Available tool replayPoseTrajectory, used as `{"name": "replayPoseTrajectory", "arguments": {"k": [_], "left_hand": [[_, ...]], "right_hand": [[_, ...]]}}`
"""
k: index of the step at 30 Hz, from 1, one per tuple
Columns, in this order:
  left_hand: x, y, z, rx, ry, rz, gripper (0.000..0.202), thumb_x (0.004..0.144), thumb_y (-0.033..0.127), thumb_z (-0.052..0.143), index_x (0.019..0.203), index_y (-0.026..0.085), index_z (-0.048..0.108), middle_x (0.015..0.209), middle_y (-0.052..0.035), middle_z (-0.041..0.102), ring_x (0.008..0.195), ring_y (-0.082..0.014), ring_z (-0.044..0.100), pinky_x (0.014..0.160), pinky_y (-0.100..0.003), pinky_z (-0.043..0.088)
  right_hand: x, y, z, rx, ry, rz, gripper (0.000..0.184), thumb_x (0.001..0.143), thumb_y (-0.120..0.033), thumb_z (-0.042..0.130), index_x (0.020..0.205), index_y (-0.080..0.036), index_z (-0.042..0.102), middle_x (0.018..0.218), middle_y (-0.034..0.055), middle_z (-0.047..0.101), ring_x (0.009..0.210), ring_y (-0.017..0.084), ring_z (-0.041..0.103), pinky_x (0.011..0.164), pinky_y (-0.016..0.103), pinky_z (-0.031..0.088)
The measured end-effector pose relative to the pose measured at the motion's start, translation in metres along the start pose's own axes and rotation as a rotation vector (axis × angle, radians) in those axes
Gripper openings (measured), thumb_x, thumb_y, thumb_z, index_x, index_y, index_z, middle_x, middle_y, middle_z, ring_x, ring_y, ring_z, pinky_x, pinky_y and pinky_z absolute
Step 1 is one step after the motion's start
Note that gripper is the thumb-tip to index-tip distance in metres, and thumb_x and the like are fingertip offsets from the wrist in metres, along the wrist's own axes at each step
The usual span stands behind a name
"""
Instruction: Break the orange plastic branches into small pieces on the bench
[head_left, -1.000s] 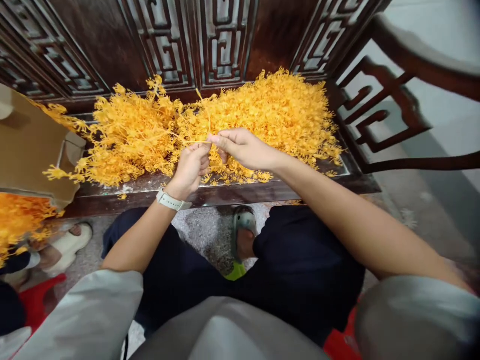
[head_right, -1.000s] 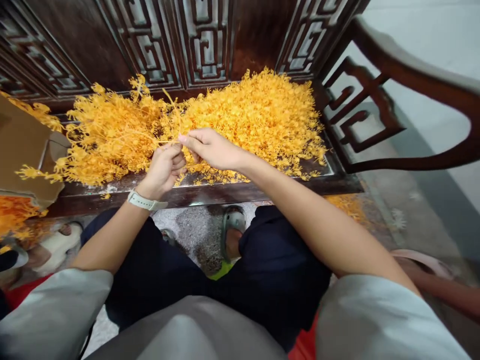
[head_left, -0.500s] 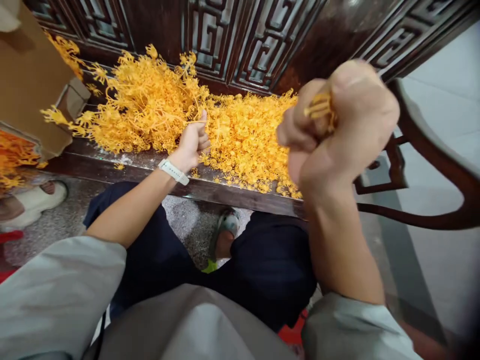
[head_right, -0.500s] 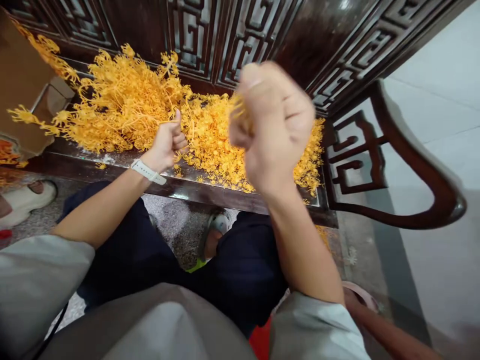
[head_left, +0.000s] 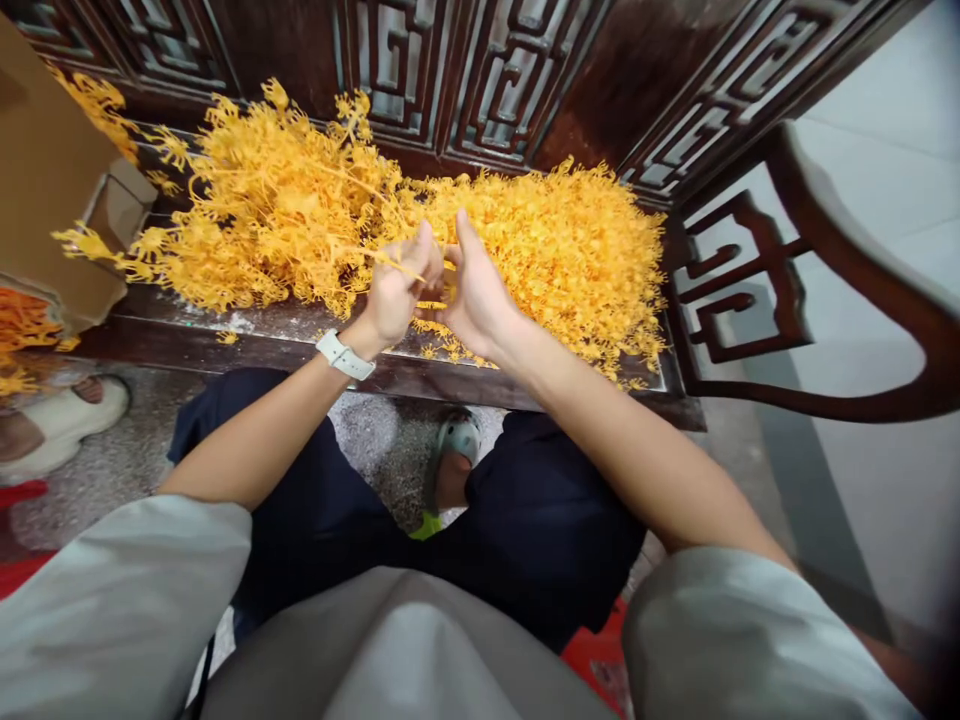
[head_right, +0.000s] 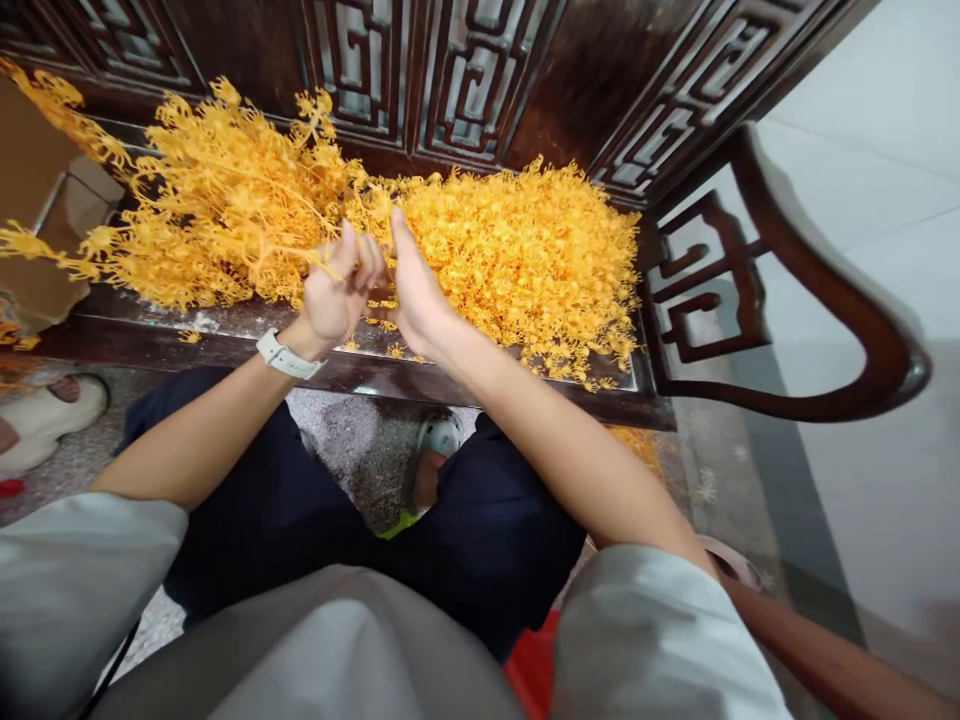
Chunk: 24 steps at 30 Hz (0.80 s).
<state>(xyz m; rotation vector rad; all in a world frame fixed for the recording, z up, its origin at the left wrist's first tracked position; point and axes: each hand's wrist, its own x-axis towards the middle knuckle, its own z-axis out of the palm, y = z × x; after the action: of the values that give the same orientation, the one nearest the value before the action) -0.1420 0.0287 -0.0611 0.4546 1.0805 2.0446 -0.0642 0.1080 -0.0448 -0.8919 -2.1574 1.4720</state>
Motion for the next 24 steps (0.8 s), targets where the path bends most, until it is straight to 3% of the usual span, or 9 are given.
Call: {"name": "replayPoseTrajectory", "arguments": {"k": [4, 8, 11, 15, 18, 22, 24], "left_hand": [[-0.003, -0.007, 0.002, -0.001, -0.062, -0.017, 0.066, 0.110, 0.053, 0.059, 0.055, 0.021, 0.045, 0.055, 0.0013, 0.035, 0.056, -0.0142, 0.050, 0.060, -0.029, 0.044], [-0.004, 0.010, 0.001, -0.104, -0.078, -0.117, 0.076, 0.116, 0.055, 0.039, 0.049, 0.021, 0.033, 0.052, 0.0008, 0.030, 0.049, -0.0118, 0.043, 0.055, -0.028, 0.045], [-0.003, 0.020, -0.002, -0.173, -0.078, -0.203, 0.076, 0.117, 0.053, 0.033, 0.049, 0.020, 0.029, 0.050, 0.0008, 0.030, 0.046, -0.0102, 0.040, 0.051, -0.025, 0.043], [0.000, 0.028, -0.005, -0.156, -0.097, -0.319, 0.073, 0.116, 0.056, 0.038, 0.053, 0.021, 0.030, 0.048, 0.0033, 0.025, 0.040, -0.0088, 0.030, 0.040, -0.023, 0.031], [0.004, 0.043, -0.016, -0.102, -0.051, -0.312, 0.071, 0.115, 0.059, 0.038, 0.055, 0.022, 0.030, 0.047, 0.0053, 0.019, 0.038, -0.0083, 0.022, 0.036, -0.023, 0.023], [0.013, 0.069, -0.039, -0.089, 0.053, -0.176, 0.070, 0.115, 0.060, 0.038, 0.057, 0.023, 0.030, 0.047, 0.0059, 0.015, 0.038, -0.0085, 0.019, 0.035, -0.023, 0.023], [0.017, 0.075, -0.048, -0.083, 0.078, -0.152, 0.068, 0.116, 0.056, 0.035, 0.058, 0.022, 0.030, 0.048, 0.0053, 0.018, 0.038, -0.0082, 0.022, 0.036, -0.022, 0.026]], "right_hand": [[0.012, 0.005, 0.017, 0.313, 0.000, 0.153, 0.062, 0.096, -0.085, 0.055, 0.097, -0.023, 0.067, 0.068, 0.0025, 0.061, 0.066, 0.019, 0.065, 0.061, 0.032, 0.053], [0.025, 0.004, 0.023, 0.581, 0.137, 0.202, 0.071, 0.097, -0.090, 0.041, 0.081, -0.023, 0.058, 0.060, -0.0003, 0.052, 0.051, 0.013, 0.050, 0.046, 0.027, 0.037], [0.035, 0.003, 0.028, 0.543, 0.172, 0.108, 0.070, 0.098, -0.089, 0.042, 0.080, -0.023, 0.056, 0.058, -0.0011, 0.045, 0.054, 0.014, 0.051, 0.047, 0.026, 0.039], [0.057, 0.013, 0.025, 0.360, 0.125, -0.082, 0.069, 0.098, -0.087, 0.044, 0.071, -0.024, 0.049, 0.057, -0.0018, 0.035, 0.057, 0.015, 0.049, 0.052, 0.028, 0.041], [0.087, 0.032, -0.008, 0.155, 0.176, -0.196, 0.070, 0.097, -0.085, 0.051, 0.061, -0.027, 0.037, 0.055, -0.0034, 0.028, 0.057, 0.014, 0.039, 0.056, 0.030, 0.039], [0.124, 0.074, -0.084, -0.079, 0.506, -0.168, 0.064, 0.100, -0.080, 0.051, 0.063, -0.031, 0.036, 0.053, -0.0071, 0.017, 0.063, 0.014, 0.028, 0.065, 0.031, 0.036], [0.132, 0.090, -0.107, -0.159, 0.579, -0.196, 0.062, 0.103, -0.080, 0.042, 0.065, -0.032, 0.036, 0.054, -0.0066, 0.018, 0.065, 0.015, 0.028, 0.067, 0.032, 0.036]]}}
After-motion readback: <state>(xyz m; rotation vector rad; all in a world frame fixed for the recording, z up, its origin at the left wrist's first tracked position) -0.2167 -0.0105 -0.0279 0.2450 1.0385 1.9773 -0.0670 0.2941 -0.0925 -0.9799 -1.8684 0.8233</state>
